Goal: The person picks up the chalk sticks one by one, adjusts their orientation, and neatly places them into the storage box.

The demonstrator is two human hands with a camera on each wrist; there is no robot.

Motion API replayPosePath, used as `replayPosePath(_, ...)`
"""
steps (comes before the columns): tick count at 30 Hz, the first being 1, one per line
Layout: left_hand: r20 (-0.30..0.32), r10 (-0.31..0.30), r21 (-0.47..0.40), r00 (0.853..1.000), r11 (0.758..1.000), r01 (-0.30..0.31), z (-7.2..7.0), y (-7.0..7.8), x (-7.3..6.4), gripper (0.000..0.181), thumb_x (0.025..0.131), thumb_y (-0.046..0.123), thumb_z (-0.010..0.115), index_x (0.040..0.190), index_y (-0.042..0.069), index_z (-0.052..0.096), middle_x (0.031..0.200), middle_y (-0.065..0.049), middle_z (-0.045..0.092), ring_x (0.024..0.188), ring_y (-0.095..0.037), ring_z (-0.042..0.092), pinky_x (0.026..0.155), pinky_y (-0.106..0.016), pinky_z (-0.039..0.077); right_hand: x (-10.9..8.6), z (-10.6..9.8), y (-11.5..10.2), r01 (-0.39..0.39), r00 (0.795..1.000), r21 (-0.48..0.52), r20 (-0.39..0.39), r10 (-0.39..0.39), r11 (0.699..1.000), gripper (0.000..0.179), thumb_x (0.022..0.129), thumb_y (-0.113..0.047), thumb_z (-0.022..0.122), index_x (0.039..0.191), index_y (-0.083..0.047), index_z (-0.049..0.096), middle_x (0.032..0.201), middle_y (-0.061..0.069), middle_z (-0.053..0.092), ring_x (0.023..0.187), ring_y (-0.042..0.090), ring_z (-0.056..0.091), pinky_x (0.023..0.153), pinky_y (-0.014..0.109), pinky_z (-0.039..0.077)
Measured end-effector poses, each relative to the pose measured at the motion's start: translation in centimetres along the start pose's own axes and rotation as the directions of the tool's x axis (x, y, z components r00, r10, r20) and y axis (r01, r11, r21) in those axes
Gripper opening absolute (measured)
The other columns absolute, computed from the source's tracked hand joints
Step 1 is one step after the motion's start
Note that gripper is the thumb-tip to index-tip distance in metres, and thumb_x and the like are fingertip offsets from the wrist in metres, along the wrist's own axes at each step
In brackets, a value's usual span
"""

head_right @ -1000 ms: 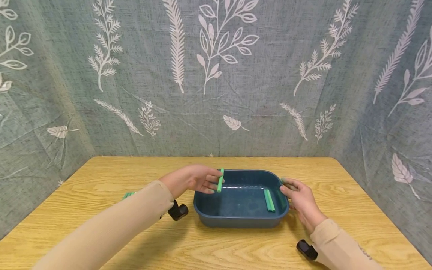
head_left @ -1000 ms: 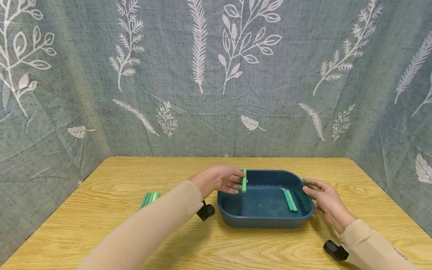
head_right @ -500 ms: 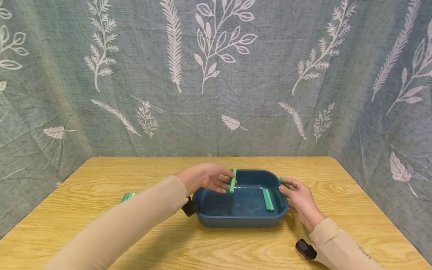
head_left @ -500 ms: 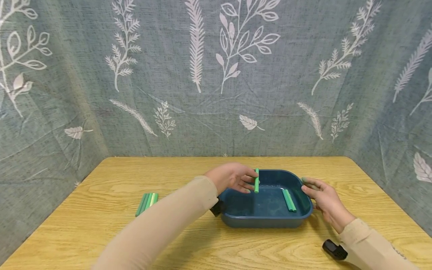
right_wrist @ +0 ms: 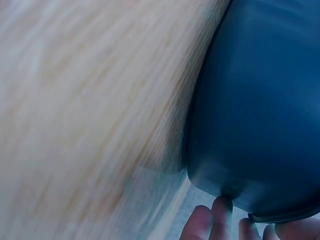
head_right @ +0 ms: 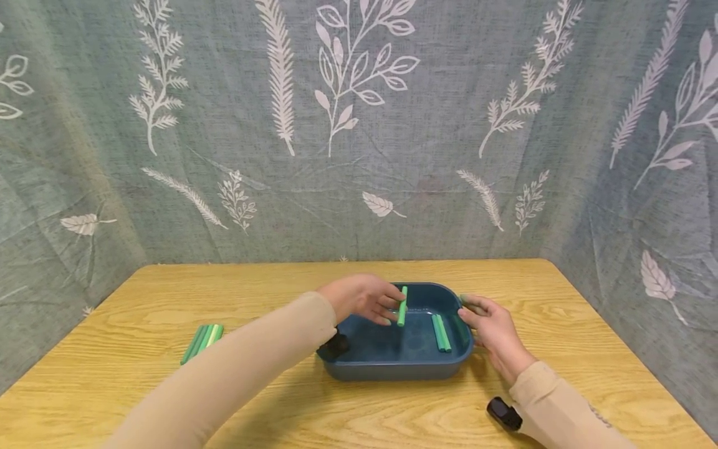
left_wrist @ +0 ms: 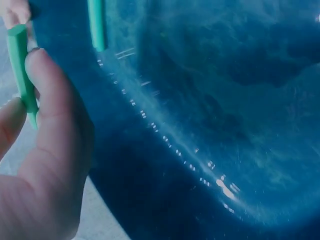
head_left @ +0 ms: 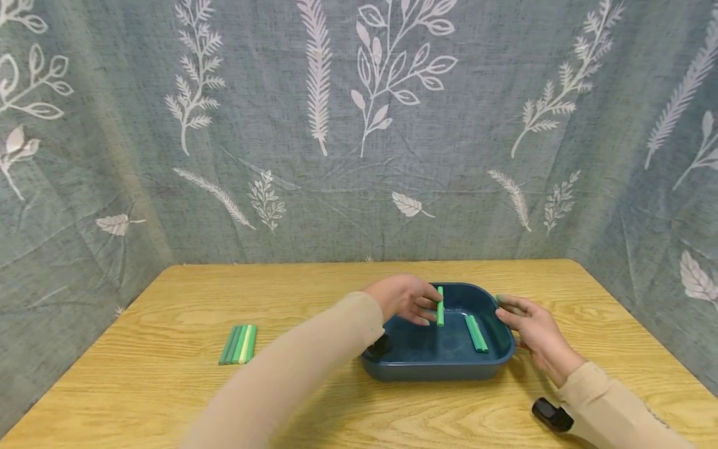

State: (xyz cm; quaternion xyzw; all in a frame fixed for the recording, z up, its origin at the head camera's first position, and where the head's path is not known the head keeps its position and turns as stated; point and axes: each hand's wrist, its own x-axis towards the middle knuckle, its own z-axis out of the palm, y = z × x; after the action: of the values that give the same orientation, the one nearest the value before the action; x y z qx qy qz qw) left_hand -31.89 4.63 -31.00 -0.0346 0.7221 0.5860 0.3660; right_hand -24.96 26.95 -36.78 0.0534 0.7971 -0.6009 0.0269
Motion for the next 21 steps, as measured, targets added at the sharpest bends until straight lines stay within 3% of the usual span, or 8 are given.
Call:
replayPosePath(8,0.028,-0.061,0.011,0.998,0.998,0.061,0.7,-0.5,2.1,0.033,0.101,0.006,0.053,0.132,-0.002,0.056,0.133,-0.022,0.055,0.124,-0.035,0.053,0.103,-0.043,0.045,0.2,0.3,-0.2,0.003,1.000,-0.011,-0.012,-0.003,1.000,0.054,0.103,-0.020,0.051,0.148,0.003,0.033,0.151,0.028,0.030,0.125,0.041,0.043,0.078,0.034,0.049)
replayPosePath(21,0.055,-0.124,0.041,0.991,0.992,0.122,2.8,-1.7,4.1,0.034,0.099,0.004,0.056,0.131,-0.007,0.054,0.130,-0.023,0.057,0.121,-0.033,0.056,0.100,-0.040,0.047,0.1,0.4,0.0,-0.011,0.999,0.001,-0.034,0.011,1.000,0.054,0.102,-0.019,0.053,0.147,0.003,0.035,0.150,0.028,0.032,0.123,0.040,0.045,0.074,0.033,0.050)
